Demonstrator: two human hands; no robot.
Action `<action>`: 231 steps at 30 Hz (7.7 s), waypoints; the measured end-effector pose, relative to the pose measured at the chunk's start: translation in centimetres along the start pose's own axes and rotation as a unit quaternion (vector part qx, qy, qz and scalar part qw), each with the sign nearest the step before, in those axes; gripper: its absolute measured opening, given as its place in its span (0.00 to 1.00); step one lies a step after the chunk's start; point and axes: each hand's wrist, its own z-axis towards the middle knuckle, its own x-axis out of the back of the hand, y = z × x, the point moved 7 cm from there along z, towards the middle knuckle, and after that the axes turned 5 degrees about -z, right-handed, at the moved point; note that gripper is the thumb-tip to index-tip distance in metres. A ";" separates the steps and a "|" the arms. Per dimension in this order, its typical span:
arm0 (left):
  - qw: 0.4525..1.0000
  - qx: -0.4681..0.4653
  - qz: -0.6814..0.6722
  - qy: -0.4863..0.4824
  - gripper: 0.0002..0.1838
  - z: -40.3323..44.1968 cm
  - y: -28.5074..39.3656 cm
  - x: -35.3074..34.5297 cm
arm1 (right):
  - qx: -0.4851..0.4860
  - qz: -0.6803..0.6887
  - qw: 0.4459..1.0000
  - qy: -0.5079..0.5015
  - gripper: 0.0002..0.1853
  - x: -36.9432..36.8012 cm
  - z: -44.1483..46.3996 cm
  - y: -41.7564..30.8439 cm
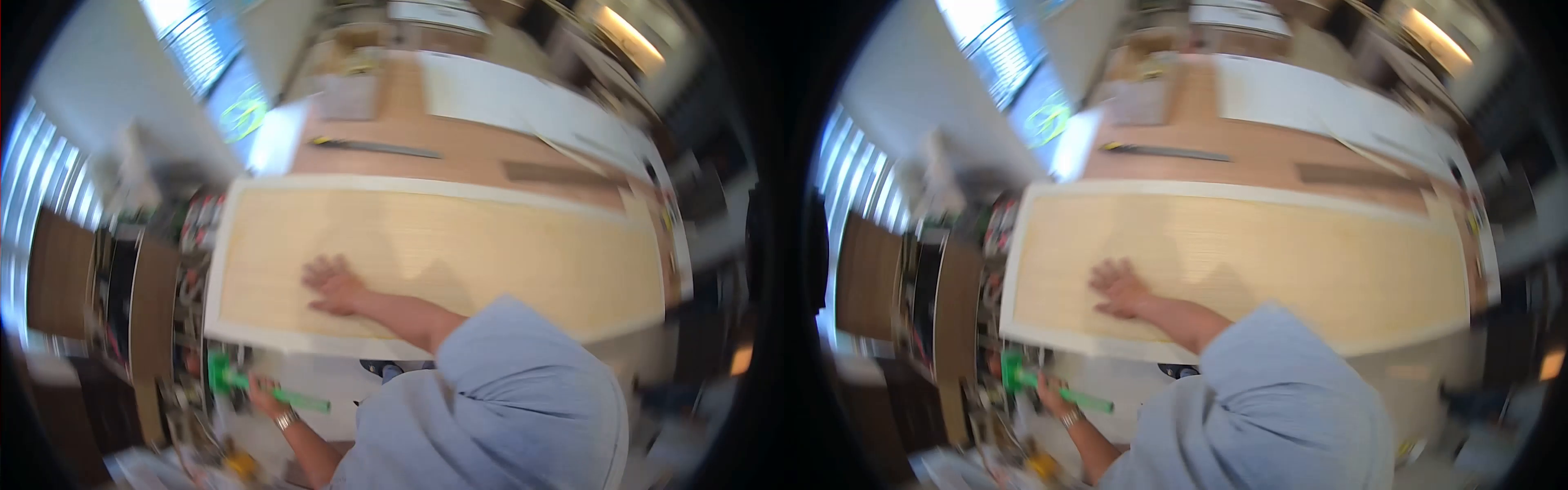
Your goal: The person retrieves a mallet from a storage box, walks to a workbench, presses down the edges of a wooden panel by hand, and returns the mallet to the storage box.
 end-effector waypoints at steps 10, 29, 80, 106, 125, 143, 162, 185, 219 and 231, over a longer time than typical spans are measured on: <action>0.966 0.077 0.197 -0.151 0.05 -13.7 -1.8 -12.3 | -0.017 0.300 0.947 0.116 0.17 -2.3 -15.1 6.6; 0.486 0.099 0.428 -0.756 0.16 -41.8 -21.6 -37.1 | -0.323 0.614 0.668 0.270 0.22 -0.5 -50.3 12.2; 0.452 -0.360 0.559 -0.594 0.19 -38.2 -40.4 -73.0 | -0.780 0.245 0.558 -0.141 0.09 -40.3 -88.8 -7.6; 0.375 -0.306 0.317 -0.816 0.14 -56.1 -37.3 -42.6 | -0.715 0.359 0.371 0.471 0.27 -16.5 -83.7 24.1; 0.574 -0.367 0.463 -0.567 0.12 -43.5 -35.7 -61.1 | -0.497 0.697 0.223 0.467 0.13 -17.4 -80.9 30.9; 0.300 -0.449 0.703 -0.462 0.25 -31.9 -50.5 -79.4 | -0.472 0.713 0.109 0.506 0.11 -17.4 -80.2 29.0; 0.468 -0.037 0.496 -0.730 0.17 -53.4 -41.5 -63.3 | -0.697 0.316 0.390 0.512 0.28 -8.7 -84.7 28.6; 0.121 -0.310 0.360 -0.872 0.37 -90.5 -58.1 -47.9 | -0.487 0.433 0.009 0.759 0.05 -14.4 -113.9 35.8; 0.133 -0.445 0.462 -0.756 0.41 -102.2 -74.9 -62.3 | -0.252 0.608 0.021 0.753 0.16 -17.9 -120.8 46.3; 0.133 -0.441 0.456 -0.762 0.41 -102.3 -74.6 -62.2 | -0.654 0.328 0.262 0.629 0.33 -11.1 -122.2 40.8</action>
